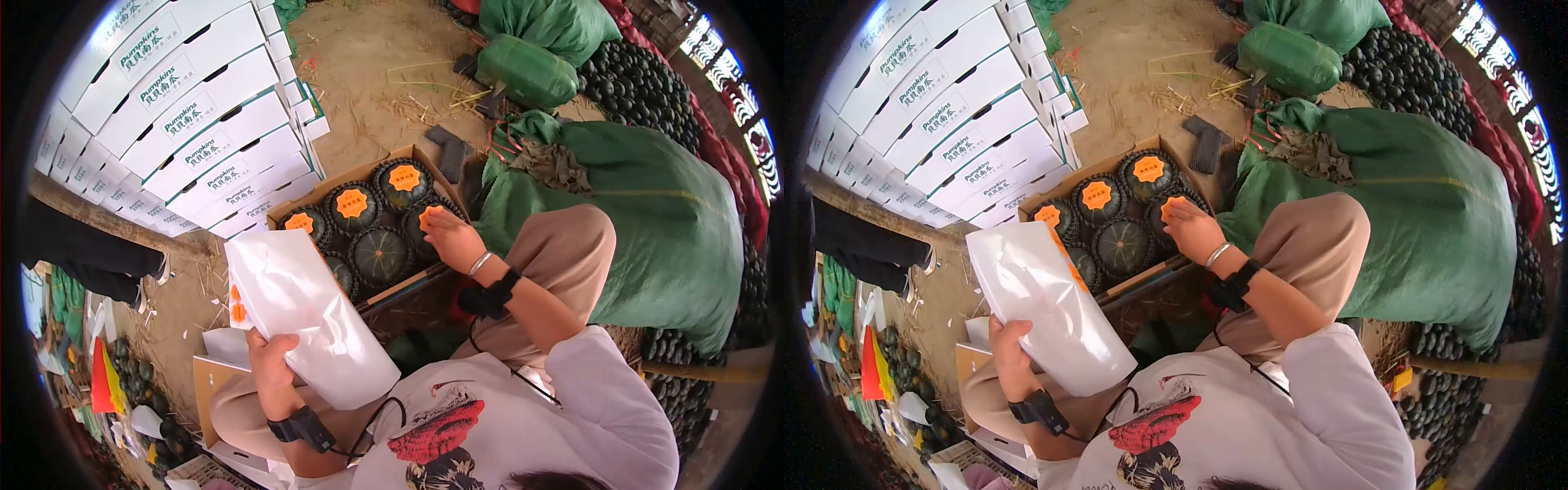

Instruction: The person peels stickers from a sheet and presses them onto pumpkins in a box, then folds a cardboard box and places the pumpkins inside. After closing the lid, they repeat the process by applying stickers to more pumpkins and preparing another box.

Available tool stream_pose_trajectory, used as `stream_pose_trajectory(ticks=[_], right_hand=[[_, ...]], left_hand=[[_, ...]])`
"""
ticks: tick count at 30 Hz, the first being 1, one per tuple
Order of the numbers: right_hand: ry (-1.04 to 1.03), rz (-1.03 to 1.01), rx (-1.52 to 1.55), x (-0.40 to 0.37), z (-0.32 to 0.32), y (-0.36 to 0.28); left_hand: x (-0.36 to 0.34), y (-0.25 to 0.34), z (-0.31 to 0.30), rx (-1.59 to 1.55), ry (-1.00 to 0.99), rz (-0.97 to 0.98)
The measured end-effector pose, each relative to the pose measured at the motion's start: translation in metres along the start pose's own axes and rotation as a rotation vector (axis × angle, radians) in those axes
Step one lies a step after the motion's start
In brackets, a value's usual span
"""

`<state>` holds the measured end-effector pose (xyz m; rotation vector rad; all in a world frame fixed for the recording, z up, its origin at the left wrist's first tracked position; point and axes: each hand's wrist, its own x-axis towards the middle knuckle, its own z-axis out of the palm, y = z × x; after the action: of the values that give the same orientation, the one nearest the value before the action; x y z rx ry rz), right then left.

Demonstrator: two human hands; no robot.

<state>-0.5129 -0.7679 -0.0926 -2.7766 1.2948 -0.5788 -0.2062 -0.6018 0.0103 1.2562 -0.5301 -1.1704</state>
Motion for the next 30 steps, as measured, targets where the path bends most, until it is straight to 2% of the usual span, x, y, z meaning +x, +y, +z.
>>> stream_pose_trajectory(ticks=[2, 5, 7, 8, 9, 10, 11, 12, 13, 14, 15, 16, 18, 20, 22, 23, 24, 25, 28, 30], right_hand=[[0.024, -0.064, -0.076, 0.003, 0.005, 0.004], [-0.138, 0.053, -0.108, 0.002, -0.010, -0.005], [-0.140, 0.083, -0.195, -0.008, -0.009, -0.007], [-0.140, 0.097, -0.237, -0.011, -0.014, -0.016], [-0.231, 0.171, -0.167, -0.014, -0.023, -0.025], [-0.203, 0.181, -0.289, -0.017, -0.033, -0.042], [-0.251, 0.147, -0.304, -0.016, -0.046, -0.059], [-0.227, 0.093, -0.183, -0.011, -0.056, -0.077], [-0.469, 0.100, 0.135, 0.009, -0.077, -0.092], [-0.262, 0.081, 0.576, 0.007, -0.055, -0.101], [-0.369, 0.203, 1.162, 0.015, -0.065, -0.115], [-0.521, 0.321, 1.812, 0.022, -0.044, -0.128], [-0.516, 0.303, 2.369, 0.043, -0.069, -0.146], [-0.413, 0.192, 2.395, 0.053, -0.070, -0.145], [-0.266, 0.301, 2.401, 0.058, -0.071, -0.145], [-0.142, 0.324, 2.216, 0.059, -0.072, -0.148], [-0.026, 0.362, 2.033, 0.056, -0.073, -0.154], [-0.007, 0.340, 1.928, 0.051, -0.074, -0.158], [-0.050, 0.317, 1.794, 0.042, -0.069, -0.167], [-0.028, 0.302, 1.791, 0.040, -0.061, -0.172]], left_hand=[[0.000, 0.002, 0.003, 0.027, 0.006, -0.015], [-0.005, 0.002, 0.001, 0.038, -0.006, -0.022], [-0.007, 0.006, 0.006, 0.012, 0.023, 0.002], [-0.013, 0.010, 0.011, 0.000, 0.063, 0.008], [-0.018, 0.013, 0.015, -0.012, 0.102, 0.021], [-0.023, 0.014, 0.015, 0.016, 0.142, 0.018], [-0.025, 0.012, 0.014, 0.029, 0.173, 0.034], [-0.023, 0.009, 0.012, -0.079, 0.117, 0.033], [-0.023, 0.009, 0.006, -0.076, 0.052, -0.021], [-0.024, 0.005, 0.007, -0.147, -0.010, 0.007], [-0.023, 0.004, 0.007, -0.158, -0.049, 0.003], [-0.022, 0.004, 0.008, -0.164, -0.082, -0.007], [-0.020, 0.008, 0.011, -0.175, -0.109, 0.077], [-0.016, 0.012, 0.010, -0.159, -0.106, 0.140], [-0.007, 0.013, 0.006, -0.119, -0.085, 0.178], [-0.002, 0.006, -0.002, 0.129, -0.016, 0.184], [0.003, -0.007, -0.004, 0.290, 0.102, 0.338], [0.004, -0.011, 0.002, 0.462, 0.208, 0.479], [0.004, -0.020, 0.007, -0.080, -0.394, 0.301], [-0.002, -0.018, 0.021, -0.189, -0.251, 0.105]])
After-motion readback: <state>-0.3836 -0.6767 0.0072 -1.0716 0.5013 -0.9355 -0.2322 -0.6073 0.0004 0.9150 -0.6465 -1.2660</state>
